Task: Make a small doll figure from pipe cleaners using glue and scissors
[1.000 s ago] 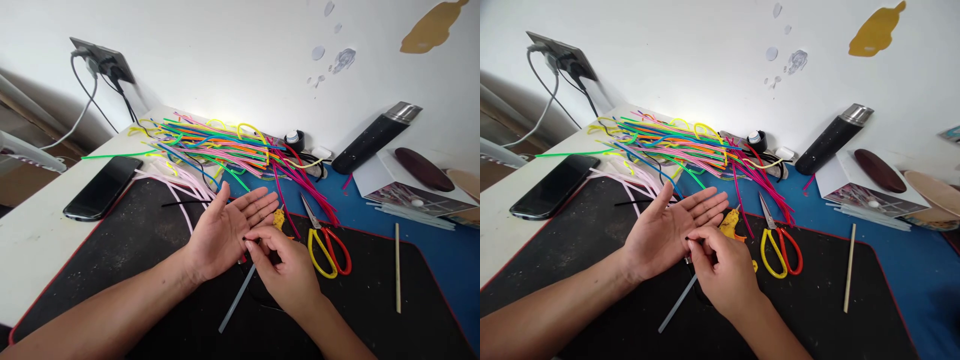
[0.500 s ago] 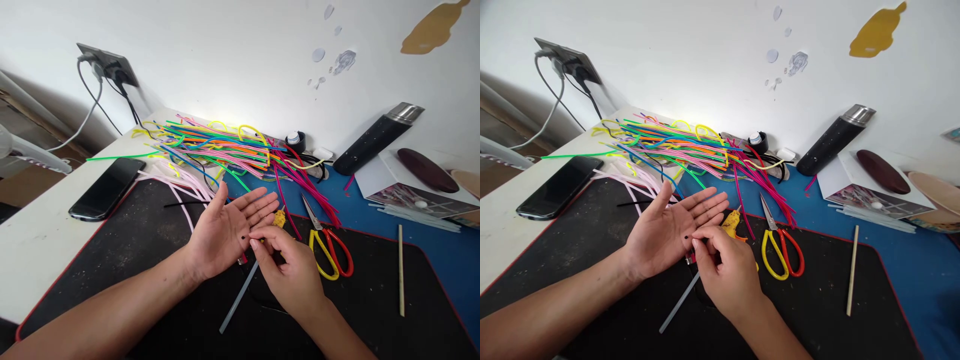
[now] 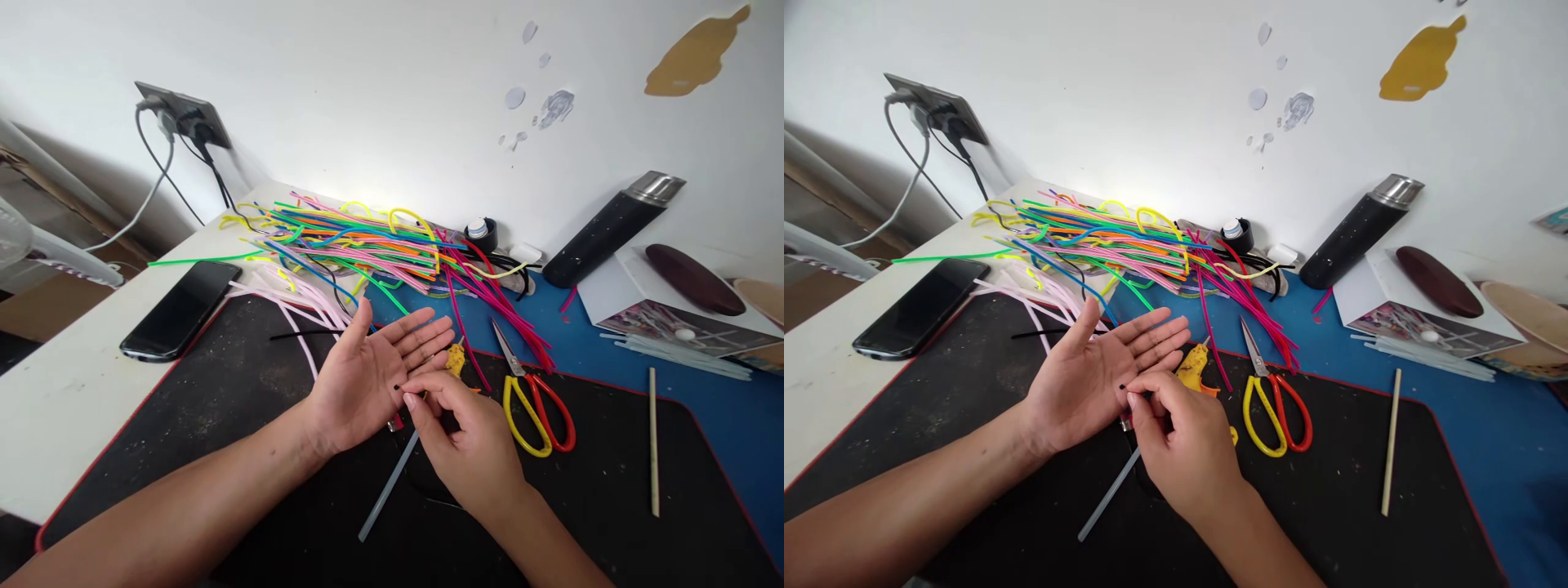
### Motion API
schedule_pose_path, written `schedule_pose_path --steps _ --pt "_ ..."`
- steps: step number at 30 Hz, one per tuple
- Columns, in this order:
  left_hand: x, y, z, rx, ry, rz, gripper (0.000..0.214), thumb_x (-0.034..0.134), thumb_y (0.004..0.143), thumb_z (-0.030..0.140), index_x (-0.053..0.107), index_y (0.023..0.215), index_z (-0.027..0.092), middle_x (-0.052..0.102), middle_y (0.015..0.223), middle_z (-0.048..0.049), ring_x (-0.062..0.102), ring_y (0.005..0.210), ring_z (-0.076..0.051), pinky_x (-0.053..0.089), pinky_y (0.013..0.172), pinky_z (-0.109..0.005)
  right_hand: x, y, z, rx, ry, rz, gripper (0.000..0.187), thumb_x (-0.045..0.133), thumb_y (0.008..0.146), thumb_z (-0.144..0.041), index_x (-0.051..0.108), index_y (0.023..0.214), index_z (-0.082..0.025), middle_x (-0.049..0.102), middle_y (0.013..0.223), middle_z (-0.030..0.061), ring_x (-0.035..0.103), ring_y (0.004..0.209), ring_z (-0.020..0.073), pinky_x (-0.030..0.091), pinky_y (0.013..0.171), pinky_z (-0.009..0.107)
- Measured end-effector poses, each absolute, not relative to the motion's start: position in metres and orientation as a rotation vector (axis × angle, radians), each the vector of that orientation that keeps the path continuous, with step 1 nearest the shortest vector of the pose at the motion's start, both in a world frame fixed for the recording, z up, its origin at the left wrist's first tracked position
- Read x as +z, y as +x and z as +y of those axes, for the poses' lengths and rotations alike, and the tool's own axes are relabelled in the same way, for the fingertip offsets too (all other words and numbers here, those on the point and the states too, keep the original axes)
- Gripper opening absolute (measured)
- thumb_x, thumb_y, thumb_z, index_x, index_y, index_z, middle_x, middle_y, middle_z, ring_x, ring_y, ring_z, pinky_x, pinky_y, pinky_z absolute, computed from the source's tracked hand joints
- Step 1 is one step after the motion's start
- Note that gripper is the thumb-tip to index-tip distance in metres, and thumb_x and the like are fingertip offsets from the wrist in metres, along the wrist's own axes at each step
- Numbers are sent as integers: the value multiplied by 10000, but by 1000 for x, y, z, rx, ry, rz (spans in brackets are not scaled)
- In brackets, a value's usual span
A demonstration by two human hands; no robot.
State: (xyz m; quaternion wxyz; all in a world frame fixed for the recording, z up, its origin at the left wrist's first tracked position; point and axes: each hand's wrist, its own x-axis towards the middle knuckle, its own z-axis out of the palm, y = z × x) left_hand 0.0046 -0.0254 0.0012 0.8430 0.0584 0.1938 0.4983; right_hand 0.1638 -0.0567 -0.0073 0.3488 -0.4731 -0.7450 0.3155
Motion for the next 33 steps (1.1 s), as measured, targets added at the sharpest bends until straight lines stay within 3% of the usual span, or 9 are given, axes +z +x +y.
schedule_pose_path --steps 11,17,29,33 --pt "1 5 -25 1051 133 432 746 490 1037 608 450 1559 77 537 1592 -241 479 1515 -339 353 1264 -449 -7 165 -55 803 -1228 -1950 136 602 1000 -238 737 1007 -221 662 638 -32 619 539 124 464 529 219" --pt "1 6 -24 1032 118 453 790 379 1056 667 442 1560 62 549 1578 -252 485 1509 -340 335 1272 -480 -9 165 -55 772 -1226 -1990 132 612 980 -220 742 1000 -217 575 599 -56 562 515 115 412 504 219" --pt "-5 6 -26 1000 151 409 758 425 1058 639 431 1561 71 543 1576 -264 465 1523 -351 313 1282 -493 -8 165 -57 790 -1222 -2027 143 604 976 -204 736 1030 -221 667 635 -32 622 543 127 435 549 228" --pt "-5 6 -26 989 143 399 838 373 1048 696 399 1587 56 529 1581 -278 452 1529 -363 289 1290 -501 -9 165 -56 812 -1222 -2035 151 607 976 -216 743 1041 -222 696 658 -22 632 554 130 431 550 227"
